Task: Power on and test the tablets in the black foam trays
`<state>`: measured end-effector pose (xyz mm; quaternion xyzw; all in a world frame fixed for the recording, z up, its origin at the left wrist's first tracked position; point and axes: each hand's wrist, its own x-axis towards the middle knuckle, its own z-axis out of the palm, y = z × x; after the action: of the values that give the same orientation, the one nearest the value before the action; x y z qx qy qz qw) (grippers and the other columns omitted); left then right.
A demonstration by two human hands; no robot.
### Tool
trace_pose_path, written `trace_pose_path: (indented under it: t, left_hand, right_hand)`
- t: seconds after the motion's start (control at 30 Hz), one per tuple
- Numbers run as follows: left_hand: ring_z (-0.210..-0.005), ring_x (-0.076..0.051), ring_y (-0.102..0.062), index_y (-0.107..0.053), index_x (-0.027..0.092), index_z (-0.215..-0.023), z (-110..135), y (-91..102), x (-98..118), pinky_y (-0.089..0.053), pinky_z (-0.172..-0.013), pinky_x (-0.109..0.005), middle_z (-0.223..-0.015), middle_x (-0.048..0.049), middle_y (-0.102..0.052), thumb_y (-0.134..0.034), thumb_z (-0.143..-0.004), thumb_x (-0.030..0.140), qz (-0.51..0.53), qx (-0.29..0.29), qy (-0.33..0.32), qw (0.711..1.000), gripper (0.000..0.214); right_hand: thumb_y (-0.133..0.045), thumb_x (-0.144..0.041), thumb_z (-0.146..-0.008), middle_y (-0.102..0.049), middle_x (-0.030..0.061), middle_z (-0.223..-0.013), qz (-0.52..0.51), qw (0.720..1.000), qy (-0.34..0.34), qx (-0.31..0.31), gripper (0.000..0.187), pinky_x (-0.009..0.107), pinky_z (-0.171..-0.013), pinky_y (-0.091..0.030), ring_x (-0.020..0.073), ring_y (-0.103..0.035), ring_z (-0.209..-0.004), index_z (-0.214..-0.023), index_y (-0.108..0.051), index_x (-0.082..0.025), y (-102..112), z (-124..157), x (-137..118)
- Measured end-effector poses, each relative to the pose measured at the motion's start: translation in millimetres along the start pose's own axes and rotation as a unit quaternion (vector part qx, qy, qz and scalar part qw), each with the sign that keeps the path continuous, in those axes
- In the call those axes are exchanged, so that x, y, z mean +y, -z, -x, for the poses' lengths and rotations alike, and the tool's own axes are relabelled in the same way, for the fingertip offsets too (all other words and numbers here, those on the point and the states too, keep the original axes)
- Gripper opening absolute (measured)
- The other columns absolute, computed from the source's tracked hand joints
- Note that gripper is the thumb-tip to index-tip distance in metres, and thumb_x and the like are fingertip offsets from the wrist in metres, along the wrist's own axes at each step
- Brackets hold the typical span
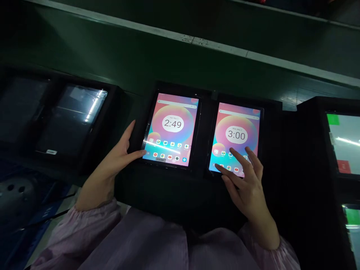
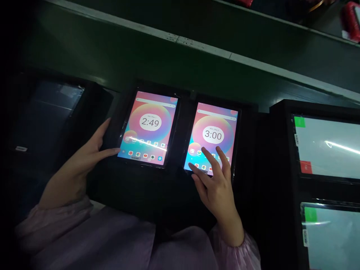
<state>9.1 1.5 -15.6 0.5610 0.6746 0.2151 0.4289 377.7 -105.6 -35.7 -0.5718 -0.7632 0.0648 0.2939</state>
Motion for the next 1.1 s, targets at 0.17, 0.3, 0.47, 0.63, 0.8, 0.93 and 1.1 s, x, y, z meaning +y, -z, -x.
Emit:
trace_pose_path:
  t: [0.17, 0.3, 0.47, 0.63, 0.8, 0.93, 1.1]
  left_hand:
    - [-0.166, -0.04, -0.031, -0.019, 0.021, -0.176, -2.0, 0.9, 7.5, -0.03, -0.133, -0.057, -0.182, -0.0181, -0.027, -0.093, -0.063, 0.061, 0.03, -0.037, 0.047, 0.998, 0.141]
    - [-0.166, -0.041, -0.031, -0.018, 0.021, -0.176, -5.3, 6.3, 5.0, -0.027, -0.134, -0.057, -0.183, -0.0186, -0.025, -0.092, -0.064, 0.067, -0.015, -0.049, 0.021, 0.998, 0.142]
    - [-0.163, -0.04, -0.038, -0.021, 0.031, -0.177, -6.7, 12.3, -3.7, -0.043, -0.128, -0.051, -0.182, -0.0135, -0.031, -0.093, -0.068, 0.068, 0.029, -0.075, 0.018, 0.997, 0.135]
    - [-0.163, -0.041, -0.038, -0.015, 0.028, -0.178, -6.4, 12.7, -1.2, -0.044, -0.127, -0.051, -0.182, -0.0157, -0.03, -0.092, -0.068, 0.07, 0.032, -0.087, 0.021, 0.995, 0.141]
    - [-0.166, -0.043, -0.029, 0.001, 0.02, -0.177, -4.7, 11.6, 7.4, -0.034, -0.132, -0.057, -0.185, -0.0194, -0.017, -0.082, -0.075, 0.078, -0.002, -0.12, 0.03, 0.992, 0.144]
    - [-0.169, -0.045, -0.019, -0.003, 0.019, -0.177, -4.4, 11.4, 9.4, -0.029, -0.133, -0.059, -0.185, -0.019, -0.013, -0.082, -0.074, 0.078, -0.018, -0.106, 0.021, 0.994, 0.143]
    - [-0.166, -0.044, -0.029, -0.02, 0.024, -0.176, -0.4, 9.8, 16.7, -0.039, -0.129, -0.058, -0.184, -0.0152, -0.025, -0.091, -0.067, 0.062, 0.025, -0.071, 0.069, 0.995, 0.135]
  right_hand:
    - [-0.062, -0.023, -0.107, -0.063, 0.0065, -0.157, -0.005, 1.0, 0.01, -0.014, 0.025, 0.068, -0.119, -0.051, 0.0425, -0.037, -0.163, -0.123, -0.08, -0.03, -0.1, -2.6, -1.4]
    - [-0.061, -0.017, -0.105, -0.064, 0.0036, -0.156, -0.028, 0.999, 0.015, 0.024, 0.033, 0.062, -0.115, -0.055, 0.0389, -0.044, -0.159, -0.128, -0.078, -0.034, 2.5, -4.2, 1.8]
    - [-0.06, -0.015, -0.105, -0.067, 0.0043, -0.152, -0.032, 0.998, 0.022, 0.044, 0.035, 0.057, -0.111, -0.058, 0.0369, -0.051, -0.154, -0.13, -0.078, -0.033, 2.9, -5.7, 1.1]
    - [-0.062, -0.015, -0.105, -0.071, 0.0054, -0.146, -0.022, 0.999, 0.023, 0.036, 0.032, 0.055, -0.106, -0.06, 0.0371, -0.056, -0.151, -0.126, -0.079, -0.032, 3.8, -6.7, 1.1]
    - [-0.063, -0.016, -0.106, -0.074, 0.0085, -0.14, -0.017, 0.999, 0.034, 0.034, 0.024, 0.055, -0.104, -0.062, 0.0367, -0.061, -0.146, -0.117, -0.081, -0.026, 3.8, -8.5, 2.7]
    - [-0.063, -0.015, -0.106, -0.075, 0.011, -0.137, -0.02, 0.998, 0.036, 0.036, 0.02, 0.053, -0.104, -0.063, 0.0368, -0.062, -0.145, -0.111, -0.082, -0.021, 2.4, -10.0, 0.9]
    - [-0.063, -0.019, -0.107, -0.076, 0.0103, -0.135, -0.008, 0.999, 0.016, 0.042, 0.021, 0.051, -0.102, -0.065, 0.036, -0.064, -0.143, -0.107, -0.083, -0.022, 11.1, -13.6, 6.5]
